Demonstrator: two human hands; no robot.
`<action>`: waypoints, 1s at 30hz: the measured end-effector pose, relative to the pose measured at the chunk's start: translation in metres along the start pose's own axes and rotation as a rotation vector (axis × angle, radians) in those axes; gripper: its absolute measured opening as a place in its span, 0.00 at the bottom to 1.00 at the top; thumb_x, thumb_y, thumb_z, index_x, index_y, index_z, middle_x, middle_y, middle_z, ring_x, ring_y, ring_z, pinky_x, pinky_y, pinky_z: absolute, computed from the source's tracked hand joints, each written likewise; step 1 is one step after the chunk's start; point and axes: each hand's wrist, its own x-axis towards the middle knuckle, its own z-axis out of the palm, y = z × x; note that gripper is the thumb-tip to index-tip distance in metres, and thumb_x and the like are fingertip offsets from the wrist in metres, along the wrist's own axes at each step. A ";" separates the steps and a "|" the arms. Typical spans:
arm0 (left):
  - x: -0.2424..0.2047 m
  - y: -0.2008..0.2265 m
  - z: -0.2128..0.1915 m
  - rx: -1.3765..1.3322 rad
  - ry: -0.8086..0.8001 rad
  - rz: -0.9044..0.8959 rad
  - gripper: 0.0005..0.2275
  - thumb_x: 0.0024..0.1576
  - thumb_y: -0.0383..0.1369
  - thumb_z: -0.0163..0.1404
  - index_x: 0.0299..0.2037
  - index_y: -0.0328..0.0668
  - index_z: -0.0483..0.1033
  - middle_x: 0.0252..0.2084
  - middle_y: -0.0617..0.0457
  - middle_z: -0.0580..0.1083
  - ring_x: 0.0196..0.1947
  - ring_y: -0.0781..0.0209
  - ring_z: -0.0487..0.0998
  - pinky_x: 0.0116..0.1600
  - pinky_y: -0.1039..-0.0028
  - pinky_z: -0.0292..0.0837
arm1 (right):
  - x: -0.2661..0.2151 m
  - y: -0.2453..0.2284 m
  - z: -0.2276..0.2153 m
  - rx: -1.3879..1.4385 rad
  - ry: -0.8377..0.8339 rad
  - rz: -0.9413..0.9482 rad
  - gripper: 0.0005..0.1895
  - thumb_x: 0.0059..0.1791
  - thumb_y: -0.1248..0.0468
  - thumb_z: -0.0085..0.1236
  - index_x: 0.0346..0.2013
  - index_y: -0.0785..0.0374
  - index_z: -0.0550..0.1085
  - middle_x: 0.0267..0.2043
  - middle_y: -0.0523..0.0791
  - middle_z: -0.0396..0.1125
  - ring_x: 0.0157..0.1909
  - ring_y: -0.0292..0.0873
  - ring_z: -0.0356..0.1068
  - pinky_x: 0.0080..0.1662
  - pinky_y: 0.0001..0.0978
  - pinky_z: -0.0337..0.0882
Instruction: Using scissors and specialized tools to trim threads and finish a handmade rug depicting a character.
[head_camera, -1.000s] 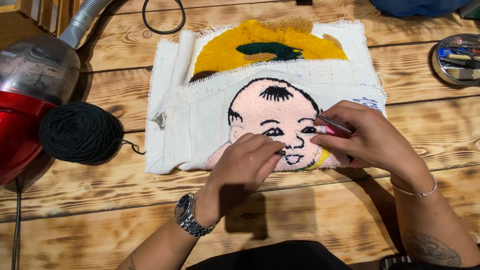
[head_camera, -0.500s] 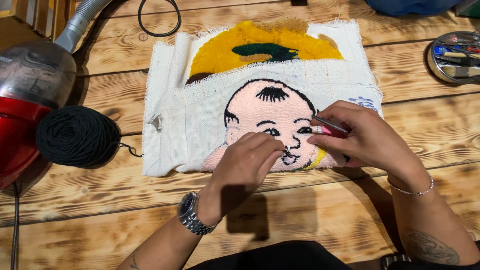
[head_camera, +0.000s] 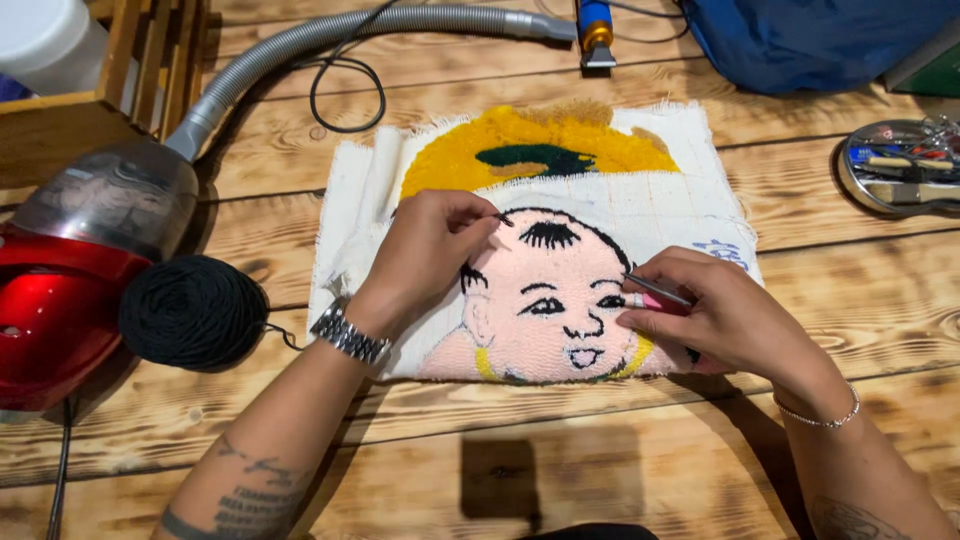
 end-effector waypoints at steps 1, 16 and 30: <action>0.016 -0.012 -0.003 0.006 0.005 0.015 0.07 0.59 0.30 0.54 0.41 0.34 0.81 0.32 0.48 0.83 0.32 0.65 0.85 0.38 0.75 0.79 | 0.000 0.002 0.000 -0.004 0.013 -0.010 0.20 0.38 0.58 0.71 0.41 0.62 0.80 0.33 0.45 0.73 0.32 0.40 0.74 0.36 0.33 0.73; 0.113 -0.073 -0.019 0.411 -0.098 0.080 0.18 0.54 0.24 0.49 0.55 0.40 0.78 0.49 0.45 0.80 0.49 0.52 0.81 0.56 0.67 0.73 | 0.005 0.028 -0.013 0.068 0.025 0.148 0.19 0.41 0.55 0.71 0.41 0.60 0.81 0.37 0.44 0.74 0.36 0.39 0.74 0.38 0.32 0.74; 0.095 -0.072 -0.028 0.522 -0.026 0.141 0.10 0.55 0.28 0.50 0.43 0.43 0.84 0.39 0.46 0.81 0.43 0.48 0.79 0.54 0.61 0.71 | 0.029 0.050 -0.012 0.064 0.114 0.192 0.15 0.43 0.58 0.67 0.41 0.62 0.81 0.30 0.43 0.74 0.24 0.36 0.64 0.28 0.31 0.67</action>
